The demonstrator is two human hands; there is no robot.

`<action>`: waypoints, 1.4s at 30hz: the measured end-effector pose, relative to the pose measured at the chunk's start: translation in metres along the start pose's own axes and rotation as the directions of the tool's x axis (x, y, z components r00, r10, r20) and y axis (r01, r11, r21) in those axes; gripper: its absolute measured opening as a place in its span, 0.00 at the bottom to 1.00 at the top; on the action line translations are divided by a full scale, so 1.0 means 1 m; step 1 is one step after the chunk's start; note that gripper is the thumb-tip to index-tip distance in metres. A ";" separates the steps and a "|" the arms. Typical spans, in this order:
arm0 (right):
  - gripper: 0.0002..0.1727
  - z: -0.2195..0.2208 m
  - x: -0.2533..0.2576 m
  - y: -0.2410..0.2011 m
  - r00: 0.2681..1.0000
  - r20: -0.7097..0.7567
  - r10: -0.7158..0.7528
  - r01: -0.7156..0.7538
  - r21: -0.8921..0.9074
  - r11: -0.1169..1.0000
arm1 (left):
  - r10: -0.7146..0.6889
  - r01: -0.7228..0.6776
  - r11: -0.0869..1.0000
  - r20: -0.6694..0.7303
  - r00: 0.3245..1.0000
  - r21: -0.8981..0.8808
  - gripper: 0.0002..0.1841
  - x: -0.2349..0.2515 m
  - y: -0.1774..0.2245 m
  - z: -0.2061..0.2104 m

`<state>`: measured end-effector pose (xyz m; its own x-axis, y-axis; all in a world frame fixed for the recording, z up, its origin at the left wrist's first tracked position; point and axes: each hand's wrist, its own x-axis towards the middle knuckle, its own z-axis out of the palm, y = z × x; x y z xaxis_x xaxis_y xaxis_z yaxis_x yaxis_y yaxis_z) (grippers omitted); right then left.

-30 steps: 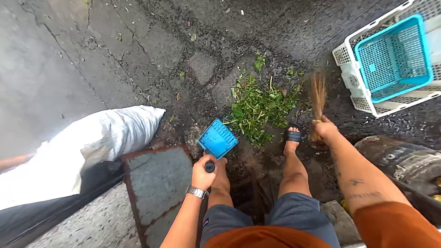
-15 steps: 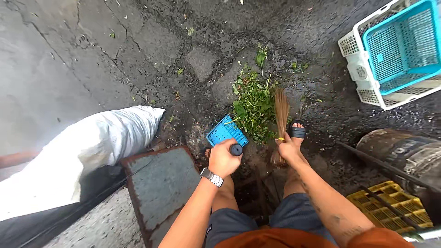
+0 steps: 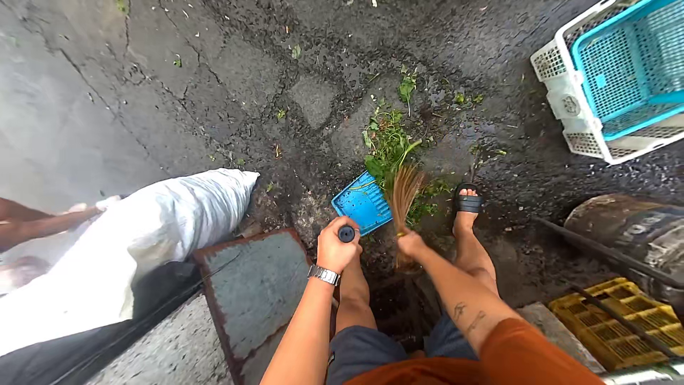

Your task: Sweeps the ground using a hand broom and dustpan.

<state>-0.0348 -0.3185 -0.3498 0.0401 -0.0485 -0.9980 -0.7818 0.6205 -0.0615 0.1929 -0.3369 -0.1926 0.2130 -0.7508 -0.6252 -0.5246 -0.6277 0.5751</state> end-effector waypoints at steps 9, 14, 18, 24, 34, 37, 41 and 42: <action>0.39 -0.013 -0.090 0.028 0.996 0.085 -0.040 0.028 0.145 0.989 | 0.011 -0.020 0.987 -0.057 0.998 -0.162 0.09 -0.006 -0.029 -0.015; 0.38 -0.129 -0.168 0.038 0.996 0.025 -0.088 0.091 -0.147 0.985 | 0.068 -0.125 0.937 -0.181 0.981 -0.327 0.08 -0.053 -0.071 -0.033; 0.37 -0.217 -0.181 -0.002 0.975 -0.131 -0.177 0.124 -0.338 0.933 | -0.028 -0.085 0.912 -0.269 0.963 -0.401 0.07 -0.082 -0.085 -0.019; 0.36 -0.272 -0.034 -0.103 0.903 -0.341 -0.263 0.197 -0.216 0.956 | -0.053 -0.067 0.922 -0.297 0.954 -0.381 0.07 -0.080 -0.088 0.010; 0.42 0.001 -0.006 -0.006 0.989 0.134 -0.056 0.098 -0.335 0.937 | -0.120 0.039 0.937 -0.216 0.969 -0.348 0.07 -0.043 -0.067 0.002; 0.43 0.004 -0.040 0.009 0.987 0.149 -0.054 0.096 -0.291 0.952 | -0.132 0.070 0.940 -0.169 0.977 -0.333 0.07 -0.042 -0.066 -0.002; 0.42 -0.017 -0.104 0.030 0.993 0.083 -0.085 0.097 -0.152 0.984 | 0.005 -0.044 0.941 -0.116 0.993 -0.336 0.07 -0.060 -0.078 -0.029; 0.41 -0.023 -0.120 0.038 0.994 0.065 -0.088 0.093 -0.084 0.992 | 0.052 -0.080 0.942 -0.095 0.994 -0.326 0.07 -0.064 -0.083 -0.038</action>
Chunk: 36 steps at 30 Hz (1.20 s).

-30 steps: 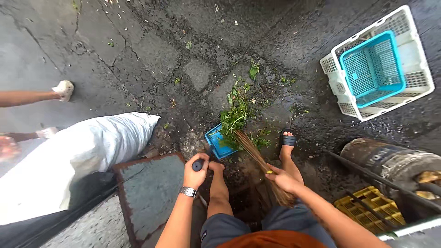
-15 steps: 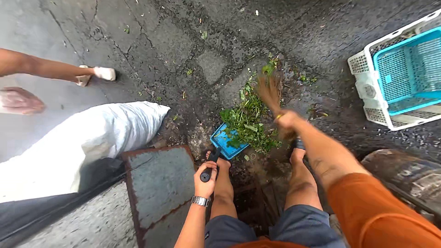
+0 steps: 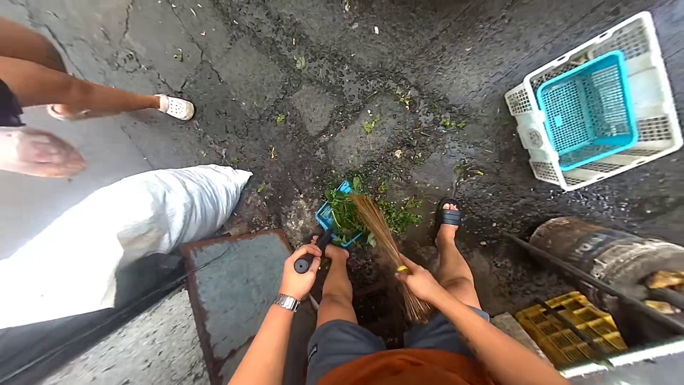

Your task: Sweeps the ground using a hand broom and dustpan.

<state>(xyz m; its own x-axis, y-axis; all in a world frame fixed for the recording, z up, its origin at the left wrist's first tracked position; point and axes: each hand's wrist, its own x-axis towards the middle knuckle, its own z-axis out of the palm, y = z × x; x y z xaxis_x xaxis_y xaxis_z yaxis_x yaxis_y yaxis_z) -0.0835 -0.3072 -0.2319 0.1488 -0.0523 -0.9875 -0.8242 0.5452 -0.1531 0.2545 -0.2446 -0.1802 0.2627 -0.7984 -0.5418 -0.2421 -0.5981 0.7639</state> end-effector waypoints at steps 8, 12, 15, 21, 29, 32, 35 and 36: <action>0.37 0.014 -0.036 0.035 0.948 -0.214 0.235 -0.007 0.725 0.689 | 0.073 -0.270 0.896 0.483 0.873 0.352 0.09 0.032 0.021 -0.039; 0.16 0.032 0.028 -0.009 0.917 -0.069 0.393 -0.049 0.958 0.282 | -0.070 -0.330 0.803 0.629 0.774 0.496 0.13 0.060 0.042 -0.018; 0.23 0.063 0.077 -0.081 0.960 0.137 0.243 -0.160 0.984 0.075 | -0.153 -0.305 0.772 0.628 0.763 0.558 0.15 0.075 0.046 -0.002; 0.23 0.140 0.092 -0.169 0.999 0.039 0.005 -0.039 0.940 0.338 | -0.149 -0.226 0.800 0.549 0.822 0.555 0.15 0.074 0.039 0.003; 0.37 0.100 0.059 -0.097 0.998 0.061 0.026 -0.056 0.562 0.825 | 0.081 -0.250 0.910 0.449 0.890 0.331 0.11 0.044 0.032 -0.032; 0.37 0.063 0.030 -0.092 0.999 0.048 0.011 -0.026 0.339 0.940 | 0.151 -0.226 0.955 0.344 0.927 0.192 0.11 0.017 0.030 -0.043; 0.39 0.021 -0.001 -0.090 0.998 0.058 0.017 -0.021 0.072 0.997 | 0.236 -0.231 0.972 0.186 0.954 -0.049 0.09 -0.026 0.028 -0.054; 0.39 0.009 -0.012 -0.090 0.998 0.061 0.011 -0.011 -0.010 1.000 | 0.240 -0.227 0.968 0.135 0.961 -0.105 0.09 -0.043 0.030 -0.054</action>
<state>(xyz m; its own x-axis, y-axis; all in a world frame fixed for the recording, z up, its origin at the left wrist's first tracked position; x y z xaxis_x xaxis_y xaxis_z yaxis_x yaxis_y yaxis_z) -0.0063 -0.3485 -0.2055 0.1723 0.0048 -0.9850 -0.8313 0.5372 -0.1428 0.2868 -0.2248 -0.1147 0.0679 -0.9206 -0.3845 -0.1960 -0.3902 0.8996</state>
